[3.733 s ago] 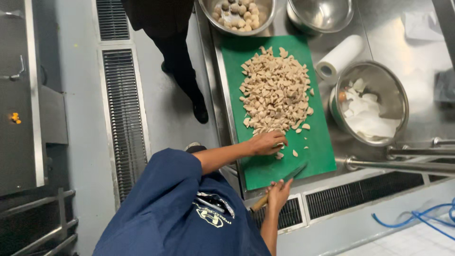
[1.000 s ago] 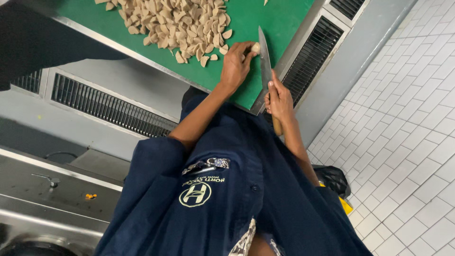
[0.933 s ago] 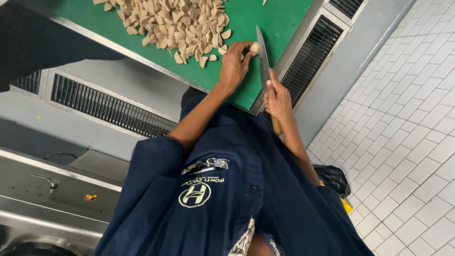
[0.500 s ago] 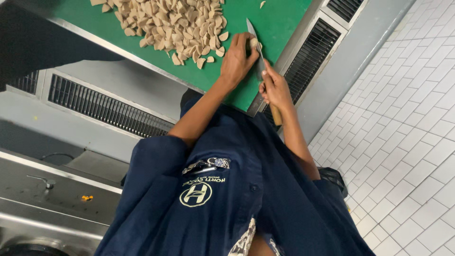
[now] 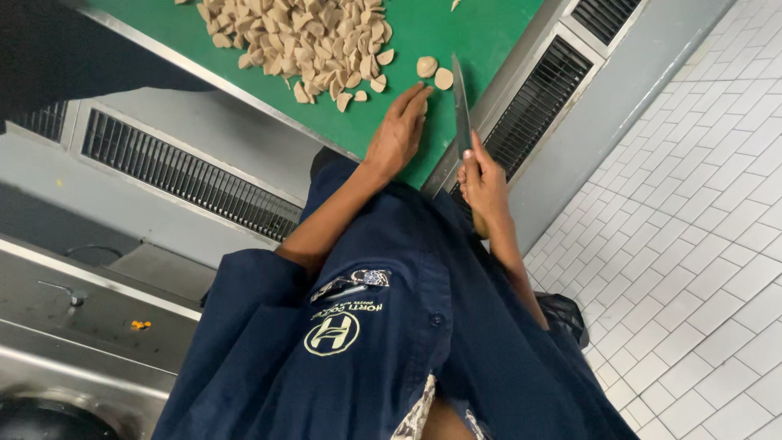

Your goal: The person slices small meatballs into halves using a knife on a green cutting board, taking them from a metal bowl and placing them onto the board before cutting.

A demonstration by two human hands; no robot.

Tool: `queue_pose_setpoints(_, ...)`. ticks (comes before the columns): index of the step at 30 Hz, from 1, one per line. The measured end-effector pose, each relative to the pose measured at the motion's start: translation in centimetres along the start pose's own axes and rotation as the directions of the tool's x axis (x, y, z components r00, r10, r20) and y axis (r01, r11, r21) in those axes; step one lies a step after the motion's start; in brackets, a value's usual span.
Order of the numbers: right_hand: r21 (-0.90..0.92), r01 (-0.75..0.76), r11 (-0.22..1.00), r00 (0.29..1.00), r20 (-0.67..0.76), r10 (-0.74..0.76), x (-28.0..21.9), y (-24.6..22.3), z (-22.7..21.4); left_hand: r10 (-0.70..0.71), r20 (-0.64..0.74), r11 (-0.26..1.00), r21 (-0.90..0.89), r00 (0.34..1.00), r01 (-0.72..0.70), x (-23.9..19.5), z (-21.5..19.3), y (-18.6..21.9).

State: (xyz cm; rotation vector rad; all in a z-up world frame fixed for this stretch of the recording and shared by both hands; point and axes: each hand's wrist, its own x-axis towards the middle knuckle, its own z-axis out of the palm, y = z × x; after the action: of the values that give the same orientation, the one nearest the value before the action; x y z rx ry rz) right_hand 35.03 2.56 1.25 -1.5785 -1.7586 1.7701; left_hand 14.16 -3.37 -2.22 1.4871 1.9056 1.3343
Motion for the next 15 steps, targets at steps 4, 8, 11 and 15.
queue_pose_setpoints(4,-0.096,0.041,0.995,0.996,0.084,-0.033,-1.6,0.7,0.4,-0.186,-0.033,0.982,0.013,0.982,0.187,-0.8,-0.7,-0.3)
queue_pose_setpoints(8,-0.086,0.069,0.994,0.984,0.171,-0.054,-1.9,0.6,1.3,-0.280,-0.122,0.944,-0.217,0.952,0.250,-1.2,-0.8,-0.8)
queue_pose_setpoints(11,-0.090,0.090,0.992,0.978,0.198,-0.070,-1.8,0.7,1.5,-0.260,-0.188,0.953,-0.206,0.947,0.221,-1.5,-0.8,-1.0)
queue_pose_setpoints(15,-0.111,0.098,0.989,0.977,0.201,-0.075,-1.7,0.2,1.8,-0.276,-0.203,0.954,-0.177,0.939,0.242,-1.5,-0.9,-1.1)
